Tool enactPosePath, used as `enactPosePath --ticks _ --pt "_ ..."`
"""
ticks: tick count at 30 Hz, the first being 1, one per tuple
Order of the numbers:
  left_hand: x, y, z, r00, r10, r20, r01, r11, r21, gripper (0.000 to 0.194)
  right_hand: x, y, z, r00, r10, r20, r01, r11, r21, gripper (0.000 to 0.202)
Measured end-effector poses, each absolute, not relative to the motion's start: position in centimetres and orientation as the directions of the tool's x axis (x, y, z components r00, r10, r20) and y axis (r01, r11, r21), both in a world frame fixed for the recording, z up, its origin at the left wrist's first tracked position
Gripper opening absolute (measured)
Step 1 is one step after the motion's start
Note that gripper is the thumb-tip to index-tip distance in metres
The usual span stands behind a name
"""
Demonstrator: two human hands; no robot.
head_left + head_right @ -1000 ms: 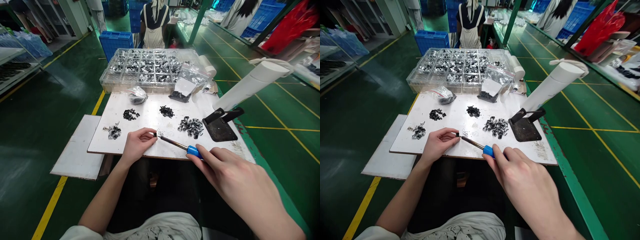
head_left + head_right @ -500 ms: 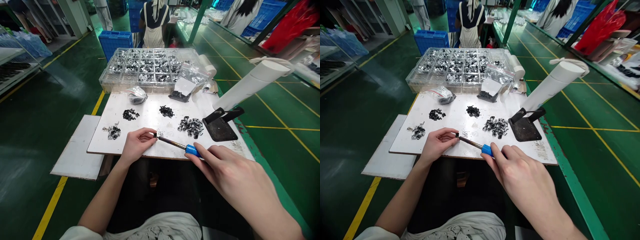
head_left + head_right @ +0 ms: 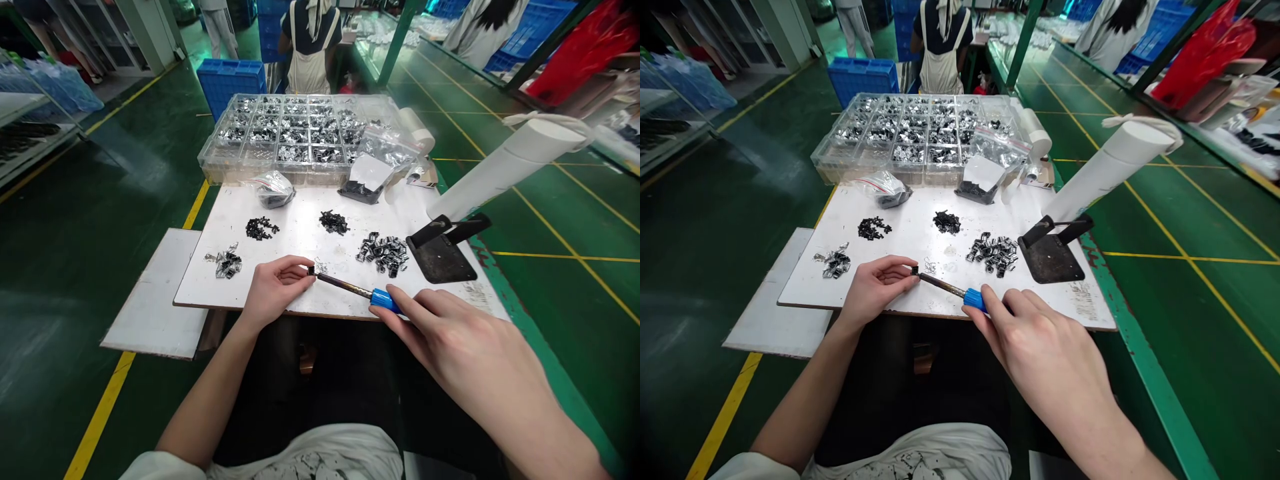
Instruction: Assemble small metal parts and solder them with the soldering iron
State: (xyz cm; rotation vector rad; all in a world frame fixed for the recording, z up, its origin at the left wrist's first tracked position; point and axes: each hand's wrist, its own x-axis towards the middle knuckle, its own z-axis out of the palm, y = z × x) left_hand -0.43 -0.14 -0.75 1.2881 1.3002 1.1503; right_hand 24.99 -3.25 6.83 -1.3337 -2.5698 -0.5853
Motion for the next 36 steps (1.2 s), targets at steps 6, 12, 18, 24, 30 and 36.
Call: enactPosePath --ticks 6,12,18,24,30,36 --pt "-0.4 -0.1 -0.8 -0.004 1.0 -0.005 0.123 0.006 0.992 0.027 25.0 -3.2 7.0 -0.578 0.746 0.33 0.816 0.521 0.249 0.046" --pt "-0.4 -0.2 -0.8 0.001 1.0 -0.002 0.121 0.002 0.993 0.027 25.0 -3.1 6.8 -0.573 0.744 0.345 0.819 0.528 0.224 0.045" --pt "-0.3 -0.2 -0.5 -0.003 1.0 -0.001 0.13 0.002 0.992 0.025 28.3 -3.6 5.8 -0.375 0.793 0.479 0.911 0.411 0.034 0.038" --pt "-0.5 -0.4 -0.6 -0.03 0.999 -0.023 0.176 0.028 0.984 0.025 34.8 -5.2 1.4 0.132 0.856 0.5 0.991 -0.103 -0.085 0.046" --pt "-0.7 -0.1 -1.2 -0.014 1.0 -0.014 0.251 0.017 0.968 0.028 37.1 -4.2 -2.6 0.28 0.855 0.437 0.952 -0.189 -0.241 0.043" --pt "-0.7 -0.2 -1.1 0.014 1.0 -0.001 0.27 -0.003 0.963 0.026 35.2 0.4 -2.7 0.343 0.784 0.517 0.924 -0.184 -0.335 0.036"
